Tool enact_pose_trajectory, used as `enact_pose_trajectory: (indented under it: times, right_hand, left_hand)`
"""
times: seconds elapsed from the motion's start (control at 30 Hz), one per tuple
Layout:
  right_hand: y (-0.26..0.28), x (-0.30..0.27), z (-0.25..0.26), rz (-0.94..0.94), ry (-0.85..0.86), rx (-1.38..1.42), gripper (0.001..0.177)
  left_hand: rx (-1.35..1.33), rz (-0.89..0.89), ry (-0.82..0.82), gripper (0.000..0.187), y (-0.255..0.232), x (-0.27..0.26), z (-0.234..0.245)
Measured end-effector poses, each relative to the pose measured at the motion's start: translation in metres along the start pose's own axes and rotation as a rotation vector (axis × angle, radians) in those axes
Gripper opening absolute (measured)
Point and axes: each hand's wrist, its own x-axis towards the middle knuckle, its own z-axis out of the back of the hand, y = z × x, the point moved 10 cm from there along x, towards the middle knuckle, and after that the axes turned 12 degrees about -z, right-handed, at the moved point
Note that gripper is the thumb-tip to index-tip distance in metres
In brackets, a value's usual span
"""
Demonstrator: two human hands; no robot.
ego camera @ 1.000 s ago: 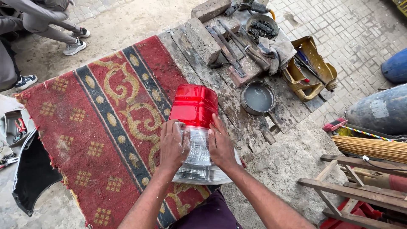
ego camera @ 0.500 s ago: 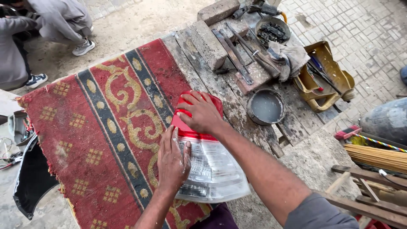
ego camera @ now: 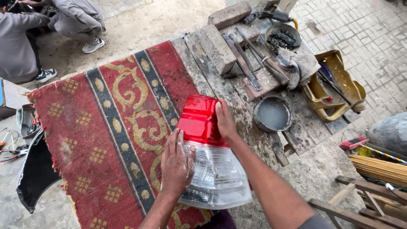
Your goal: The person scrubs a red and white car taillight with a small black sponge, focusing on the red section and then the clear section. The person repeatedly dips the sponge into a small metal bowl of liquid to wet it while cleaning the surface of the taillight on a patterned rug.
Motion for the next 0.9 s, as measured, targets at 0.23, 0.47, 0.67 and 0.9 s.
enact_pose_trajectory:
  times: [0.23, 0.47, 0.67, 0.9]
  right_hand:
    - [-0.027, -0.073, -0.001, 0.044, 0.034, -0.071, 0.09]
    - [-0.05, -0.088, -0.003, 0.133, 0.053, -0.247, 0.092]
    - [-0.055, -0.086, -0.003, 0.097, 0.071, -0.248, 0.096]
    - [-0.057, -0.084, 0.0, 0.104, 0.034, -0.244, 0.093]
  left_hand:
    - [0.104, -0.1, 0.107, 0.059, -0.01, 0.034, -0.007]
    - [0.407, -0.395, 0.519, 0.067, -0.042, 0.128, -0.079]
    - [0.28, -0.254, 0.566, 0.069, 0.013, 0.183, -0.107]
    - [-0.189, 0.025, 0.319, 0.057, 0.054, 0.151, -0.068]
